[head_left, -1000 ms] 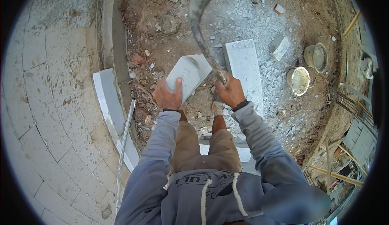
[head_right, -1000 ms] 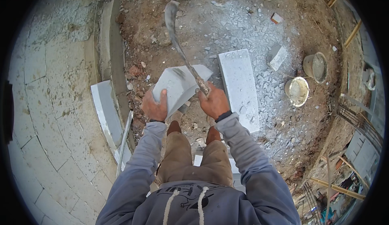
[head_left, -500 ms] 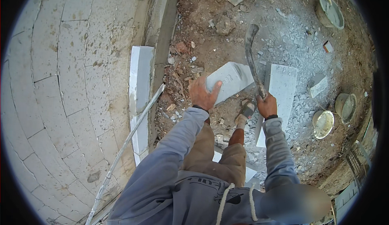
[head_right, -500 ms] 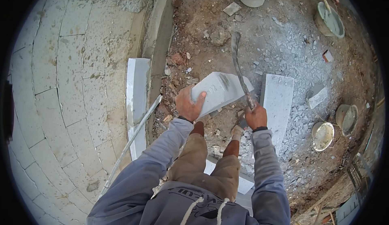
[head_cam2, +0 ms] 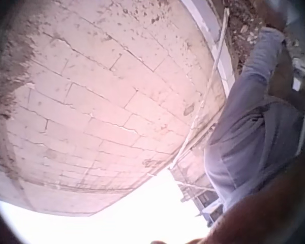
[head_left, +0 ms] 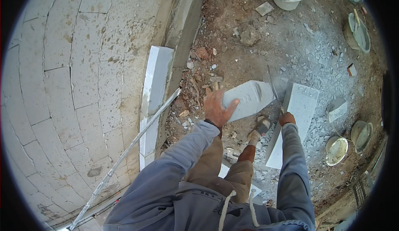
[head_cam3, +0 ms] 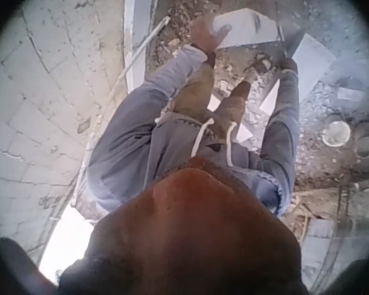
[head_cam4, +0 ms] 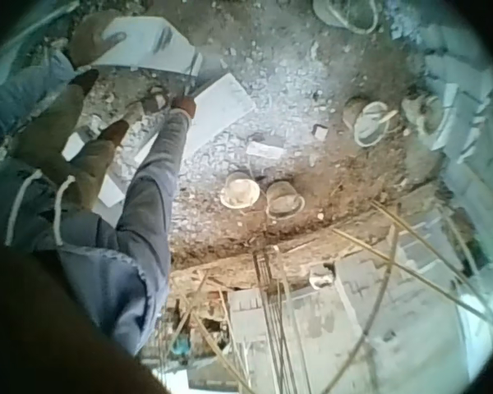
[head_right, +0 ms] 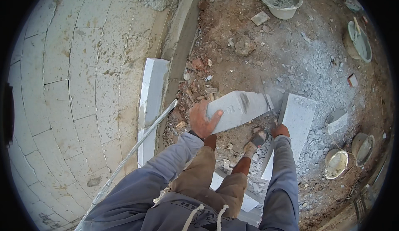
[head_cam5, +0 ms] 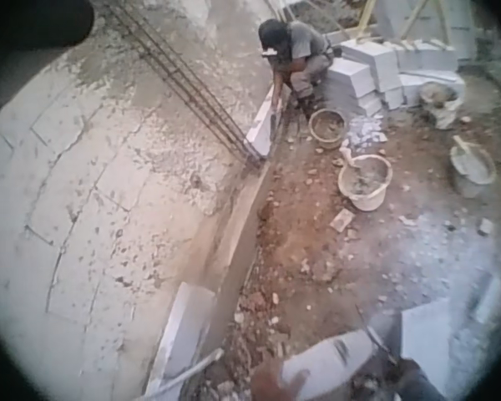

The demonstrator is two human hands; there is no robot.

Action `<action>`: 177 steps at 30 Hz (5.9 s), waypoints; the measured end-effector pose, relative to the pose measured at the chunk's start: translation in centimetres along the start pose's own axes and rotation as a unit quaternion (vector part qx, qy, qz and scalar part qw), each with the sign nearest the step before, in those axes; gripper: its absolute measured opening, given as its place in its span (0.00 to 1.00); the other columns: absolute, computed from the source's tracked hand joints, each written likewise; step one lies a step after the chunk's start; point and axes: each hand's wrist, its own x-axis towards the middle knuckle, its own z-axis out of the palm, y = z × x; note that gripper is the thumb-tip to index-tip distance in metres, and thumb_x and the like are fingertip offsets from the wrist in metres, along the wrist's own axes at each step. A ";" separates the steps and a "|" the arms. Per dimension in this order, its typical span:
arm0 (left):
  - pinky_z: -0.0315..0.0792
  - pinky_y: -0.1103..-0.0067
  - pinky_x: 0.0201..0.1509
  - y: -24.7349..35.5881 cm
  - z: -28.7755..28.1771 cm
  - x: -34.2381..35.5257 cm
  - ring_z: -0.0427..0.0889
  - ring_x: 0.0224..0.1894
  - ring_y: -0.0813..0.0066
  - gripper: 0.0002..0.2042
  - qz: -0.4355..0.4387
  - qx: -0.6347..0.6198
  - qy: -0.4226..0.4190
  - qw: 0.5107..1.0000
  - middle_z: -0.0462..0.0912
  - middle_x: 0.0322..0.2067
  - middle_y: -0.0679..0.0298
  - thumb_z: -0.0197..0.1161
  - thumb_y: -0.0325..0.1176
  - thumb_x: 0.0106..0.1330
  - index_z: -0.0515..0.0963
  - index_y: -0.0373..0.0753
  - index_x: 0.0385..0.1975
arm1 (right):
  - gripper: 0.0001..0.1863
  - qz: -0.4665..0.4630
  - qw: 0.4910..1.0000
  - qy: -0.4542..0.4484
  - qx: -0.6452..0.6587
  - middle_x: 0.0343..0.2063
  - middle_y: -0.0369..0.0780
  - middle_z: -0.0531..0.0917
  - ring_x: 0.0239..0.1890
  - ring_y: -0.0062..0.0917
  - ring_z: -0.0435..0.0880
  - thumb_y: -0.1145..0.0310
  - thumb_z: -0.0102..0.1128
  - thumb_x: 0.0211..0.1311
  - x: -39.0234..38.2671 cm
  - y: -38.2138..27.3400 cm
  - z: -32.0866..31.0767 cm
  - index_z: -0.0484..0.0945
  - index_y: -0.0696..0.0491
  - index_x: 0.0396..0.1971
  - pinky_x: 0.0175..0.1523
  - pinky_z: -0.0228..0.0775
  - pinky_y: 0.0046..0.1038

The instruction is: Position and secure aerated concrete blocks on a wall foundation using mortar and a hammer.

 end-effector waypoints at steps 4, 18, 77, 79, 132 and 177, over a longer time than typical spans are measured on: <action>0.65 0.60 0.41 0.7 -0.1 0.3 0.75 0.36 0.48 0.21 -0.063 -0.055 -0.073 0.994 0.77 0.32 0.47 0.63 0.49 0.60 0.75 0.34 0.40 | 0.21 -0.032 0.994 0.067 0.078 0.37 0.57 0.82 0.44 0.49 0.81 0.57 0.61 0.52 -3.4 -0.6 -0.6 0.81 0.63 0.35 0.50 0.74 0.43; 0.68 0.61 0.41 0.0 1.5 -0.3 0.77 0.36 0.47 0.25 -0.020 -0.037 -0.015 0.999 0.79 0.33 0.46 0.63 0.51 0.60 0.75 0.31 0.44 | 0.15 -0.222 0.939 0.135 0.224 0.28 0.53 0.83 0.34 0.49 0.82 0.61 0.58 0.58 -9.9 -6.1 -4.5 0.78 0.57 0.38 0.40 0.75 0.43; 0.70 0.64 0.48 2.4 2.0 1.4 0.79 0.43 0.46 0.24 -0.066 -0.012 -0.019 0.998 0.80 0.39 0.43 0.57 0.50 0.66 0.77 0.30 0.45 | 0.19 -0.233 0.890 0.168 0.353 0.27 0.59 0.81 0.37 0.52 0.81 0.62 0.60 0.55 -12.2 -4.4 -9.3 0.78 0.59 0.42 0.44 0.73 0.45; 0.70 0.64 0.48 2.1 2.1 1.7 0.79 0.43 0.46 0.24 -0.072 -0.014 -0.024 0.997 0.80 0.39 0.43 0.57 0.50 0.66 0.76 0.30 0.45 | 0.19 -0.295 0.836 0.181 0.425 0.26 0.58 0.80 0.36 0.52 0.81 0.61 0.59 0.56 -14.2 -6.0 -9.9 0.78 0.57 0.43 0.43 0.73 0.46; 0.69 0.66 0.46 -0.4 2.7 6.0 0.79 0.39 0.52 0.23 -0.102 -0.093 -0.060 0.989 0.80 0.37 0.46 0.56 0.48 0.68 0.75 0.29 0.45 | 0.19 -0.228 0.920 0.180 0.261 0.27 0.55 0.82 0.33 0.51 0.82 0.57 0.58 0.57 -4.9 -7.7 -5.4 0.78 0.56 0.41 0.42 0.74 0.46; 0.69 0.70 0.49 -0.6 2.2 6.2 0.78 0.42 0.58 0.24 -0.118 -0.092 -0.091 0.985 0.79 0.40 0.49 0.53 0.49 0.70 0.75 0.29 0.46 | 0.17 -0.231 0.949 0.144 0.159 0.31 0.52 0.83 0.35 0.49 0.83 0.61 0.56 0.56 0.1 -8.6 -10.5 0.79 0.56 0.41 0.43 0.76 0.43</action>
